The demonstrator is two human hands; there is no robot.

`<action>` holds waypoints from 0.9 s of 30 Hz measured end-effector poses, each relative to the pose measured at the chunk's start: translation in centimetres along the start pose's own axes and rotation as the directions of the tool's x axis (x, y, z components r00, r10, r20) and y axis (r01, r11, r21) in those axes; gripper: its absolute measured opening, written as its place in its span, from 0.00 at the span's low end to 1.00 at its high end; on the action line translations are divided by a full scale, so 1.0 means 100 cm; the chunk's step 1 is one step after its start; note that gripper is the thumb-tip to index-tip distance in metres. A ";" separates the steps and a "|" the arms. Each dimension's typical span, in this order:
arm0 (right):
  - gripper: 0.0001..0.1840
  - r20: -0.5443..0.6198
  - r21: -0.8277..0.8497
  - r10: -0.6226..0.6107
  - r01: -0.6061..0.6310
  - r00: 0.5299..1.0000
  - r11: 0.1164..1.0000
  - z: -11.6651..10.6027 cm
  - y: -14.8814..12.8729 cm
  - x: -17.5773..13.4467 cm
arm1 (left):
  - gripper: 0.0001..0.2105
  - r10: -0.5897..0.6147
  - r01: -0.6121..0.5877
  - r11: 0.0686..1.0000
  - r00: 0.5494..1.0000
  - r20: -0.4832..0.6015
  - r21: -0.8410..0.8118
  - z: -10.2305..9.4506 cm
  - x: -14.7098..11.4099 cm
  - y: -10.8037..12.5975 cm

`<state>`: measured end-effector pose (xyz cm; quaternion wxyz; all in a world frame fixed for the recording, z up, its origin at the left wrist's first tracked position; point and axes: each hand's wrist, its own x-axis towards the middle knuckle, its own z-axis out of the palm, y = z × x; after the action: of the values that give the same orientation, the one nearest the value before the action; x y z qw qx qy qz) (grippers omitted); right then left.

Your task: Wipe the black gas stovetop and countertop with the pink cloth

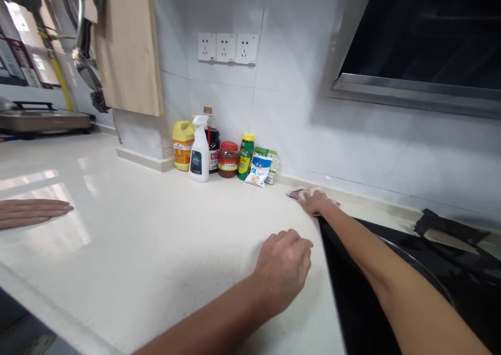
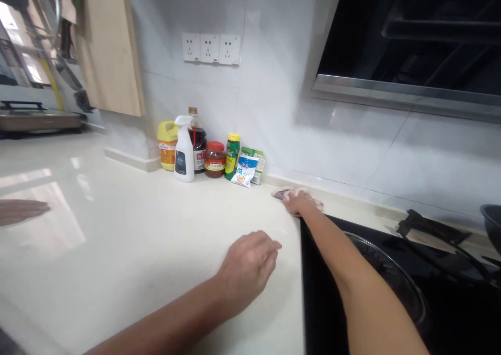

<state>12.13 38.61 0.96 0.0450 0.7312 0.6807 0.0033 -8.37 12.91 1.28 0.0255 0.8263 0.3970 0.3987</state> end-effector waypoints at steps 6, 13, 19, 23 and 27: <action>0.37 -0.010 0.082 -0.200 0.200 0.980 0.976 0.002 -0.076 -0.014 | 0.11 -0.464 0.235 0.816 0.811 -0.356 -0.528 -0.021 0.025 -0.019; 0.37 -0.048 0.113 -0.331 0.334 0.943 0.936 0.009 -0.081 -0.082 | 0.12 -0.666 0.345 0.687 0.651 -0.364 -0.640 -0.029 0.036 -0.056; 0.37 -0.068 0.159 -0.472 0.477 0.879 0.865 0.013 -0.075 -0.181 | 0.12 -0.643 0.428 0.732 0.692 -0.328 -0.530 -0.027 0.038 -0.077; 0.36 -0.034 0.234 -0.511 0.504 0.859 0.832 0.019 -0.057 -0.266 | 0.10 -0.566 0.434 0.788 0.791 -0.235 -0.436 -0.023 0.034 -0.076; 0.35 0.003 0.375 -0.542 0.502 0.840 0.780 0.028 -0.046 -0.347 | 0.11 -0.472 0.400 0.844 0.870 -0.142 -0.358 -0.020 0.032 -0.067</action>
<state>5.23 4.18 -0.19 -0.0525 0.5083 0.8417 -0.1745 -12.86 19.07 2.27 0.2034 0.6480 0.5064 0.5312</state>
